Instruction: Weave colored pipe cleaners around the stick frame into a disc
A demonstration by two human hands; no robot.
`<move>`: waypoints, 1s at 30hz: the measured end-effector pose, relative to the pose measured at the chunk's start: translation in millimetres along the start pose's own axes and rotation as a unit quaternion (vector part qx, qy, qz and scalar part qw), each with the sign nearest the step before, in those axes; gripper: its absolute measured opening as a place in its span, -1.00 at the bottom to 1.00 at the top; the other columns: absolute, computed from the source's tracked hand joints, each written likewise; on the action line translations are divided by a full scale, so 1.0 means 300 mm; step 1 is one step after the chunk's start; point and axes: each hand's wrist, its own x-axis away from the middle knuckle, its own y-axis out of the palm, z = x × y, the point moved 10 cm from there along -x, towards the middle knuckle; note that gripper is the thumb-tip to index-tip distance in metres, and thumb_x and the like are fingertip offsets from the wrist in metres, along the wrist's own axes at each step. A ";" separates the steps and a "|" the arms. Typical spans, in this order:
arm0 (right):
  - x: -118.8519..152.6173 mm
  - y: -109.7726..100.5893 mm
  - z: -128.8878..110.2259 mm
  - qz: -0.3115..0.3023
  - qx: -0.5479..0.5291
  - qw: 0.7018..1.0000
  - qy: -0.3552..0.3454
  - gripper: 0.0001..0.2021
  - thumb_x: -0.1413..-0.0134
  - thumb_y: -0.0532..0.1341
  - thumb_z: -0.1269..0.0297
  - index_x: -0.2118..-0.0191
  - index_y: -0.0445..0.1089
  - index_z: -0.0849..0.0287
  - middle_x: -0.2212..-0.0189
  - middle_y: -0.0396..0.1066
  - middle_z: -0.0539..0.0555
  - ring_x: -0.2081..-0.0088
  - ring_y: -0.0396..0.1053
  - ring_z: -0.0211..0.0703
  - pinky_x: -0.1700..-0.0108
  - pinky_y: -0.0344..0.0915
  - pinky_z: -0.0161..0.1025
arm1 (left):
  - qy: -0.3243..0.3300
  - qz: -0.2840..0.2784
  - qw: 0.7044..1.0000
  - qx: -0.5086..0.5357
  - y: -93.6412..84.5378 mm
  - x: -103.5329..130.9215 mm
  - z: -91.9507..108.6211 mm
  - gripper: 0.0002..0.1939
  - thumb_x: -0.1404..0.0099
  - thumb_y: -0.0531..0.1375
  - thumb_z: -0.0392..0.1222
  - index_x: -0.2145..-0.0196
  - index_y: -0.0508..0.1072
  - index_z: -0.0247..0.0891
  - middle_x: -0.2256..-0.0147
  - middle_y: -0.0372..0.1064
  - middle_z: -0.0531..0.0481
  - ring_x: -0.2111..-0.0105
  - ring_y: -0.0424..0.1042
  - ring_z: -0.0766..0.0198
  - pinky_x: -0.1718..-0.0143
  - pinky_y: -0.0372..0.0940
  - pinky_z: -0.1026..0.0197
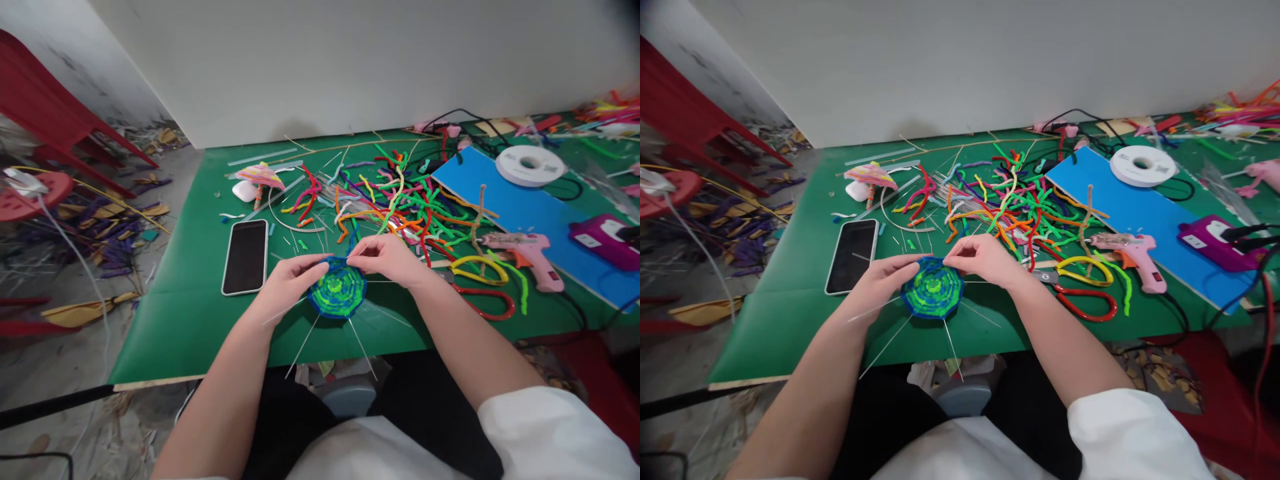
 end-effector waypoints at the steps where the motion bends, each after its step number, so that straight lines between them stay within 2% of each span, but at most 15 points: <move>1: 0.001 -0.028 -0.009 0.029 -0.001 1.000 -0.009 -0.77 0.21 0.27 0.16 0.46 0.40 0.24 0.58 0.36 -0.02 0.53 0.30 -0.33 0.47 0.27 -0.34 | -0.011 -0.013 0.999 0.029 -0.007 0.002 -0.003 -0.55 -0.08 0.17 0.02 0.10 0.43 -0.24 0.19 0.45 -0.12 0.21 0.40 0.13 0.27 0.32 0.18; 4: 0.015 -0.123 -0.050 0.133 0.012 0.990 -0.052 -0.78 0.22 0.28 0.15 0.47 0.41 0.22 0.58 0.38 -0.01 0.55 0.30 -0.32 0.47 0.28 -0.32 | -0.004 -0.047 0.993 0.111 -0.027 0.011 0.018 -0.42 -0.09 0.08 0.17 0.03 0.37 -0.24 0.13 0.39 -0.21 0.16 0.38 0.03 0.29 0.34 0.11; 7: 0.045 -0.189 -0.088 0.219 0.029 0.971 -0.087 -0.78 0.22 0.28 0.13 0.46 0.42 0.20 0.56 0.41 0.00 0.53 0.33 -0.28 0.43 0.31 -0.28 | 0.035 -0.093 0.984 0.146 -0.003 0.028 0.060 -0.25 0.01 0.03 0.35 -0.02 0.31 -0.18 -0.01 0.27 -0.23 0.05 0.30 -0.05 0.16 0.30 0.01; 10: 0.071 -0.192 -0.122 0.252 0.054 0.960 -0.106 -0.77 0.19 0.27 0.11 0.45 0.45 0.18 0.52 0.44 0.04 0.51 0.35 -0.24 0.42 0.32 -0.25 | 0.067 -0.112 0.983 0.126 0.041 0.039 0.080 -0.19 0.09 0.19 0.26 -0.09 0.20 -0.11 -0.09 0.17 -0.19 -0.01 0.24 -0.05 0.10 0.27 0.02; 11: 0.079 -0.183 -0.138 0.254 0.065 0.958 -0.114 -0.77 0.18 0.26 0.11 0.44 0.46 0.17 0.50 0.45 0.05 0.49 0.36 -0.22 0.41 0.32 -0.25 | 0.071 -0.106 0.986 0.107 0.051 0.038 0.078 -0.20 0.09 0.26 0.15 -0.10 0.18 -0.12 -0.07 0.19 -0.19 0.00 0.26 -0.03 0.09 0.27 0.02; 13: 0.094 -0.154 -0.182 0.237 0.098 0.956 -0.142 -0.80 0.14 0.25 0.12 0.43 0.47 0.15 0.45 0.47 0.06 0.44 0.38 -0.19 0.38 0.33 -0.25 | 0.076 -0.042 0.994 0.060 0.035 0.032 0.068 -0.33 0.04 0.29 -0.02 -0.05 0.25 -0.19 0.02 0.31 -0.17 0.07 0.33 0.04 0.10 0.28 0.06; 15: 0.115 -0.122 -0.244 0.192 0.146 0.953 -0.184 -0.83 0.12 0.25 0.16 0.40 0.48 0.12 0.41 0.47 0.05 0.36 0.40 -0.17 0.29 0.33 -0.23 | 0.094 0.026 0.995 -0.009 0.006 0.038 0.075 -0.53 -0.05 0.24 -0.08 0.06 0.37 -0.23 0.12 0.40 -0.12 0.14 0.39 0.10 0.13 0.30 0.11; 17: 0.152 -0.106 -0.308 0.136 0.196 0.944 -0.226 -0.81 0.14 0.28 0.20 0.32 0.47 0.08 0.35 0.47 0.03 0.27 0.39 -0.16 0.16 0.30 -0.21 | 0.154 0.087 0.978 -0.107 -0.024 0.066 0.121 -0.67 -0.12 0.19 -0.14 0.12 0.43 -0.20 0.16 0.44 -0.05 0.17 0.41 0.14 0.13 0.31 0.16; 18: 0.177 -0.115 -0.334 0.119 0.210 0.940 -0.240 -0.75 0.18 0.30 0.21 0.26 0.46 0.07 0.29 0.46 0.03 0.21 0.37 -0.14 0.10 0.28 -0.19 | 0.203 0.121 0.958 -0.160 -0.038 0.093 0.160 -0.69 -0.14 0.17 -0.18 0.12 0.43 -0.16 0.15 0.43 -0.02 0.16 0.41 0.16 0.11 0.30 0.17; 20: 0.224 -0.155 -0.360 0.102 0.230 0.940 -0.232 -0.69 0.23 0.33 0.25 0.23 0.45 0.06 0.23 0.44 0.05 0.13 0.34 -0.09 0.05 0.25 -0.16 | 0.327 0.206 0.889 -0.245 -0.063 0.179 0.250 -0.62 -0.15 0.15 -0.29 0.05 0.38 -0.08 0.09 0.39 0.01 0.11 0.38 0.16 0.06 0.26 0.15; 22: 0.286 -0.262 -0.374 0.202 0.197 0.936 -0.211 -0.83 0.18 0.30 0.27 0.33 0.47 0.06 0.31 0.45 0.05 0.22 0.37 -0.12 0.16 0.32 -0.19 | 0.435 0.280 0.803 -0.296 -0.070 0.281 0.311 -0.50 -0.13 0.14 -0.37 -0.03 0.29 -0.03 0.01 0.32 0.00 0.05 0.34 0.14 0.02 0.24 0.11; 24: 0.326 -0.328 -0.337 0.278 0.095 0.941 -0.167 -0.94 0.07 0.24 0.26 0.42 0.45 0.08 0.48 0.43 0.01 0.46 0.36 -0.25 0.44 0.34 -0.30 | 0.494 0.312 0.737 -0.339 -0.055 0.347 0.331 -0.41 -0.11 0.14 -0.42 -0.08 0.21 -0.04 -0.05 0.25 -0.04 0.01 0.30 0.09 0.03 0.24 0.07; 25: 0.321 -0.317 -0.307 0.271 0.044 0.951 -0.140 -0.93 0.06 0.23 0.26 0.45 0.43 0.09 0.56 0.40 -0.01 0.56 0.31 -0.30 0.57 0.28 -0.36 | 0.508 0.312 0.716 -0.362 -0.043 0.362 0.332 -0.38 -0.10 0.14 -0.44 -0.10 0.19 -0.05 -0.07 0.22 -0.06 0.00 0.29 0.08 0.03 0.25 0.06; 28: 0.241 -0.138 -0.206 0.107 -0.031 0.993 -0.026 -0.86 0.14 0.27 0.22 0.51 0.42 0.19 0.64 0.37 0.00 0.68 0.25 -0.34 0.75 0.14 -0.42 | 0.529 0.306 0.678 -0.409 -0.020 0.382 0.325 -0.32 -0.05 0.16 -0.50 -0.11 0.17 -0.07 -0.09 0.18 -0.10 0.00 0.28 0.05 0.05 0.28 0.04; 30: 0.212 -0.067 -0.178 0.088 -0.081 0.993 0.002 -0.82 0.15 0.27 0.18 0.49 0.42 0.21 0.63 0.38 0.00 0.73 0.21 -0.38 0.77 0.11 -0.43 | 0.535 0.324 0.659 -0.419 -0.028 0.391 0.322 -0.31 -0.04 0.17 -0.51 -0.10 0.17 -0.07 -0.10 0.17 -0.10 -0.01 0.27 0.04 0.05 0.28 0.03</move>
